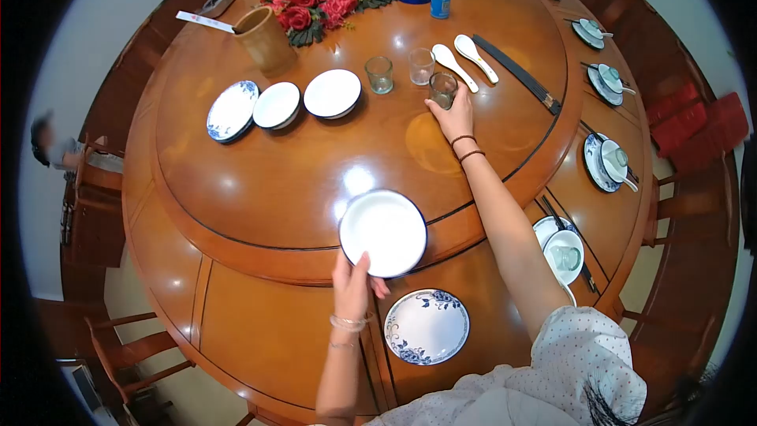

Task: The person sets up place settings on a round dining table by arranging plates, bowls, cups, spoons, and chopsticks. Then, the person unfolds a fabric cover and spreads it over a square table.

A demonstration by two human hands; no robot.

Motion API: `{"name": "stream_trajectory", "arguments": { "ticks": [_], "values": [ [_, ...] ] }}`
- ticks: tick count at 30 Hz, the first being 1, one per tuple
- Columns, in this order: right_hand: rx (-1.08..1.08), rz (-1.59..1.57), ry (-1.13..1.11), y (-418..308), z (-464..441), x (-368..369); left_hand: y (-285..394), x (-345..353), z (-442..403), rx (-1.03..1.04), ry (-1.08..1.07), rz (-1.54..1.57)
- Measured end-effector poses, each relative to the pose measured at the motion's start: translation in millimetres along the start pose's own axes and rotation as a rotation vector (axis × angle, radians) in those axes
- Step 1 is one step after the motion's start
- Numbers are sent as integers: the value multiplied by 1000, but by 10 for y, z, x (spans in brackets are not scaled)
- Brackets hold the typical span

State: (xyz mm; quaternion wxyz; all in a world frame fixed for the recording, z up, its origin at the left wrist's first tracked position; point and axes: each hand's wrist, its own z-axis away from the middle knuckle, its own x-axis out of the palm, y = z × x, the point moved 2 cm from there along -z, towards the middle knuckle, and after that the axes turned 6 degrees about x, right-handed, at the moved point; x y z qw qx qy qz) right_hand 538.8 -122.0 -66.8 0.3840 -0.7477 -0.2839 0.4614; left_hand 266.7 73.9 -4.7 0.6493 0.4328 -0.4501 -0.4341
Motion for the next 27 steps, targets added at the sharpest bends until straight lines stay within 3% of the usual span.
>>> {"name": "stream_trajectory", "arguments": {
  "ticks": [3, 5, 9, 11, 14, 17, 27],
  "values": [
    [-23, 19, 52, -119, 191, -102, 111, -34, -425, 47, -4, -12],
    [-182, 47, 271, -243, 476, -197, 221, -34, -687, 89, -7, -51],
    [-66, -305, -351, -822, 1129, -215, 379, -109, -1285, 103, -72, -78],
    [-162, -324, -456, -976, 1136, 3, 485, -96, -1554, 89, -21, -95],
    [-192, -356, -514, -1124, 958, 374, 595, -122, -1926, 145, -29, -158],
    [-351, -414, -346, -1149, 755, 725, 667, -136, -2266, 155, 4, -174],
    [-127, -401, -481, -1127, 510, 971, 659, -223, -2683, 119, 24, -281]
  ]
}}
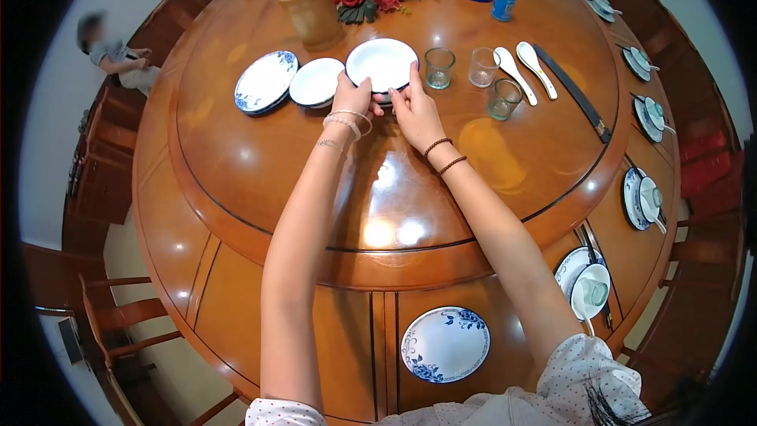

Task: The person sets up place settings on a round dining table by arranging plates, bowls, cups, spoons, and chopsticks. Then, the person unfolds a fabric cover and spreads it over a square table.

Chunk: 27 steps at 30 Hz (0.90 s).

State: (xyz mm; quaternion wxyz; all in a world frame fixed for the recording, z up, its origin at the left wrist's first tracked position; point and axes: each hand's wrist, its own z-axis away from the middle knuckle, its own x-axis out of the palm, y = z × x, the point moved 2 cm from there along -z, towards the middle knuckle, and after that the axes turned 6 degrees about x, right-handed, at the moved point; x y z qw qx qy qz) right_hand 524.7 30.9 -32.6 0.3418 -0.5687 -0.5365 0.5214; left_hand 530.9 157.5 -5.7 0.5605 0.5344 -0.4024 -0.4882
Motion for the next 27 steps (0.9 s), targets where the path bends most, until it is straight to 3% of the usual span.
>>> {"name": "stream_trajectory", "arguments": {
  "ticks": [7, 10, 17, 18, 21, 25, 27],
  "values": [
    [12, 41, -2, 86, 4, -4, -68, 21, -25, 35, 19, -19],
    [30, 49, -5, 122, -11, 7, -96, -7, -21, -61, 49, -64],
    [20, 48, 17, 150, 32, -6, -90, -19, 32, 26, 25, -104],
    [55, 118, -67, 152, 123, -47, -79, -15, 93, 64, 35, -153],
    [107, 263, -232, -84, 724, -283, -234, 30, 579, 187, 228, -236],
    [-122, 534, -171, -191, 1775, -629, -424, 67, 2012, 97, 93, -142],
    [-117, 706, -222, -249, 2200, -783, -782, 26, 2768, 368, 101, -388]
  ]
}}
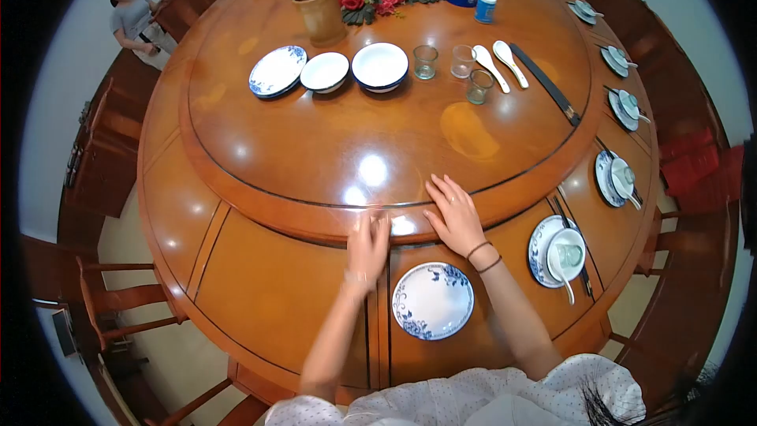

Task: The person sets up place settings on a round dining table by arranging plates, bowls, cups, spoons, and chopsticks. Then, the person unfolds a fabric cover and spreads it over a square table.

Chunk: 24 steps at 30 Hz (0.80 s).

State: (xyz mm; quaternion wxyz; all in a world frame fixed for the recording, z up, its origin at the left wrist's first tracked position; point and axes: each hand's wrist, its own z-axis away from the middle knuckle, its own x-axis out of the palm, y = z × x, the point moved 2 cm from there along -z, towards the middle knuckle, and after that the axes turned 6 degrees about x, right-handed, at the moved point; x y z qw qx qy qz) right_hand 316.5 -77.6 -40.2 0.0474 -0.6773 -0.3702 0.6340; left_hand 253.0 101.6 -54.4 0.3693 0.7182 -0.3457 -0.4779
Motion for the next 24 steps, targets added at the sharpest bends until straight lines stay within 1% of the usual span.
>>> {"name": "stream_trajectory", "arguments": {
  "ticks": [1, 2, 3, 5, 6, 7, 8, 9, 11, 12, 14, 15, 17, 18, 21, 24],
  "values": [
    [-10, 124, -35, -18, 154, -62, 348, -126, 332, -113, -62, -81],
    [18, 131, -29, 7, 264, -86, 398, -187, 680, -161, -80, -153],
    [44, 138, -23, 43, 349, -75, 419, -247, 1002, -209, -97, -226],
    [46, 190, -35, 55, 408, -81, 373, -268, 1554, -346, -86, -261],
    [42, 193, -54, 68, 408, -80, 183, -199, 1873, -434, -138, -241],
    [37, 196, -70, 81, 405, -79, 211, -182, 1973, -520, -188, -222],
    [27, 194, -63, 88, 398, -78, 242, -125, 2093, -720, -267, 62],
    [44, 185, -89, 103, 400, -76, 354, -73, 2118, -804, -288, 238],
    [73, 172, -144, 129, 403, -95, 270, 149, 2197, -752, -272, 499],
    [78, 167, -158, 148, 395, -98, 246, 261, 2205, -751, -265, 500],
    [90, 146, -182, 161, 378, -121, 211, 382, 2172, -661, -69, 665],
    [84, 149, -185, 170, 383, -125, 185, 364, 2190, -661, -63, 669],
    [89, 150, -196, 220, 375, -134, 146, 373, 2215, -603, -109, 656],
    [86, 157, -195, 243, 372, -156, 189, 346, 2238, -567, -94, 667],
    [81, 182, -191, 317, 377, -221, 278, 179, 2350, -580, -24, 741],
    [55, 226, -145, 308, 381, -265, 329, -149, 2397, -586, 12, 754]
  ]
}}
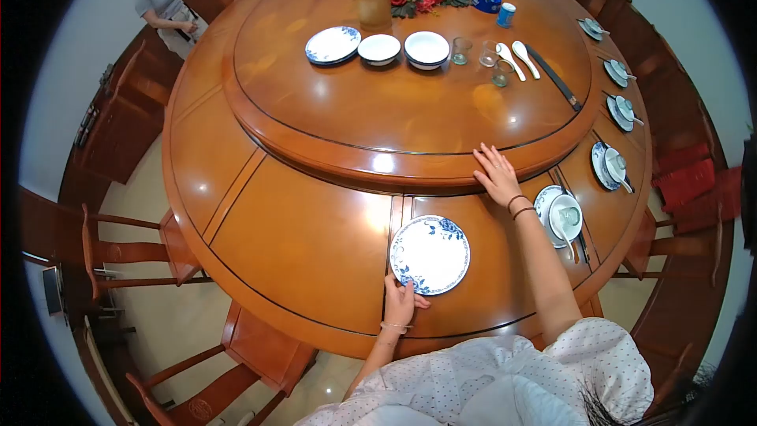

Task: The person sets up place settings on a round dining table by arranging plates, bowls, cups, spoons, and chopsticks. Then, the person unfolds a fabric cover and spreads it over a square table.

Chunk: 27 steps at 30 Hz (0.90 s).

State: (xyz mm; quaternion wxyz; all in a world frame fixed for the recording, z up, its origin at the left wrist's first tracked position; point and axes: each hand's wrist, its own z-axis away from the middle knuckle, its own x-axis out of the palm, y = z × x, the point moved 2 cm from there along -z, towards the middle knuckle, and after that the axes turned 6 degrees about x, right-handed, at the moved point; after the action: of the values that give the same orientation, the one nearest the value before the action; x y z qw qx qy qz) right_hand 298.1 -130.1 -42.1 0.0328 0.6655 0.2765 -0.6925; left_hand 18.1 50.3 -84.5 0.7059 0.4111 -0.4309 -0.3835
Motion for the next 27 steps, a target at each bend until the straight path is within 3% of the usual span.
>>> {"name": "stream_trajectory", "arguments": {
  "ticks": [5, 7, 9, 11, 13, 19, 25, 27],
  "values": [
    [26, -20, 32, 105, -11, -42, 540, -286, -48, 119, 57, 3],
    [148, -22, 88, -118, 7, -98, 715, -384, -205, 160, 80, 1],
    [7, -222, 227, -386, 56, 20, 900, -398, -434, 217, 94, -51],
    [-73, -445, 132, -955, 123, 39, 1036, -428, -765, 243, 102, -53],
    [121, -946, -151, -1385, 36, 187, 1172, -442, -1146, 311, 98, -60],
    [21, -1100, 272, -1712, -1238, 747, 1610, -652, -2513, 429, 88, -143],
    [-21, -1206, 131, -1980, -2544, 885, 2181, -1037, -3934, 441, 97, -225],
    [-204, -1054, 354, -1948, -2997, 1130, 2329, -1140, -4282, 450, 67, -217]
  ]
}}
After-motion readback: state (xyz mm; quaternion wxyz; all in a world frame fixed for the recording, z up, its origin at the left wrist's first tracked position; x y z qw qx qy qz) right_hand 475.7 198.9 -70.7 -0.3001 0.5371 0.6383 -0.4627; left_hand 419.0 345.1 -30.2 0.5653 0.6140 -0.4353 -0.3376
